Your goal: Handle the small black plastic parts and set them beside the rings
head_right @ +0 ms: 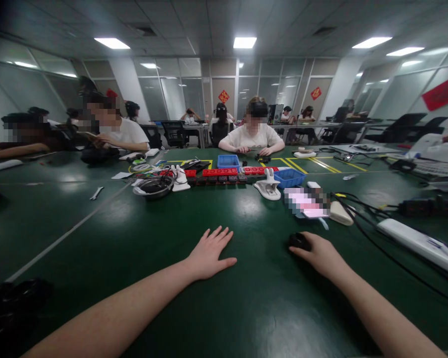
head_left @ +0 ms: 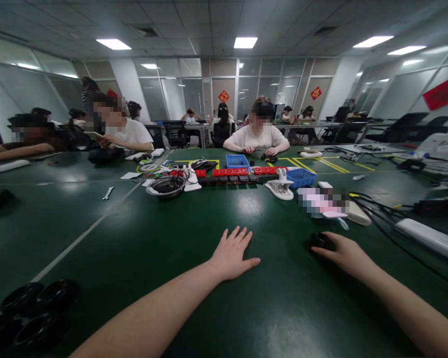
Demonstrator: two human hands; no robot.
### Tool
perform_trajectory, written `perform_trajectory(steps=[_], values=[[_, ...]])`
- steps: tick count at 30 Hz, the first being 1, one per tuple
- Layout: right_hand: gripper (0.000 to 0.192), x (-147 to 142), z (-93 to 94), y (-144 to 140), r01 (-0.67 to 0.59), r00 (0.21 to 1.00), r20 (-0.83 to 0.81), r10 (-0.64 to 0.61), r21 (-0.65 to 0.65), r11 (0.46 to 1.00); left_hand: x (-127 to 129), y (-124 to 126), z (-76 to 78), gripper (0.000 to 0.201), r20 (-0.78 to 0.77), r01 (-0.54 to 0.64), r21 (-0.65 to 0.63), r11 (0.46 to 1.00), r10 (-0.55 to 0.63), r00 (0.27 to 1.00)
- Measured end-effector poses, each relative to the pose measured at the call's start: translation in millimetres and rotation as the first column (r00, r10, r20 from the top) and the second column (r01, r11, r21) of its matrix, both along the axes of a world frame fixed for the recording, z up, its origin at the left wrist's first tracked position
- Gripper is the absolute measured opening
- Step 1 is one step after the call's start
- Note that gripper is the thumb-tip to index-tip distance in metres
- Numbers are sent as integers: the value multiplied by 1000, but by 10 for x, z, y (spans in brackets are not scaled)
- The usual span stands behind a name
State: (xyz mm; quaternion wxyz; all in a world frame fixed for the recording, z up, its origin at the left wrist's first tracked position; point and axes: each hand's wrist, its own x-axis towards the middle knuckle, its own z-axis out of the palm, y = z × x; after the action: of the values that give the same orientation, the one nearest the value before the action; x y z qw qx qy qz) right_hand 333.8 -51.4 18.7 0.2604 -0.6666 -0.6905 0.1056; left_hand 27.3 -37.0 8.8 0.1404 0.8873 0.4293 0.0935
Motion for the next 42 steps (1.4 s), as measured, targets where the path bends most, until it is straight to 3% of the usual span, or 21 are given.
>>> perform_trajectory(steps=[5,11,14,19,23,31,42], values=[[37,-723,-5,442,-241,970,11,243,-109,964,-94,31,28,66,155,-129,-8,992,129,979],[28,-1465,-58,831,-462,887,-33,461,-88,883,-294,248,70,56,398,-363,9,932,330,856],[26,-1671,-90,910,-561,828,-70,557,-63,826,-395,340,82,52,474,-370,-14,929,332,815],[36,-1724,-164,944,-603,790,-141,596,-5,798,-464,406,94,49,508,-279,-28,960,254,823],[48,-1662,-174,971,-671,732,-163,662,-3,741,-412,433,97,48,517,-253,-62,965,249,819],[28,-1629,-130,1010,-724,688,-95,719,-25,689,-365,456,68,44,558,-221,-43,974,207,804],[21,-1654,-115,1003,-704,707,-126,695,-38,709,-339,506,13,30,567,-234,-144,961,274,777]])
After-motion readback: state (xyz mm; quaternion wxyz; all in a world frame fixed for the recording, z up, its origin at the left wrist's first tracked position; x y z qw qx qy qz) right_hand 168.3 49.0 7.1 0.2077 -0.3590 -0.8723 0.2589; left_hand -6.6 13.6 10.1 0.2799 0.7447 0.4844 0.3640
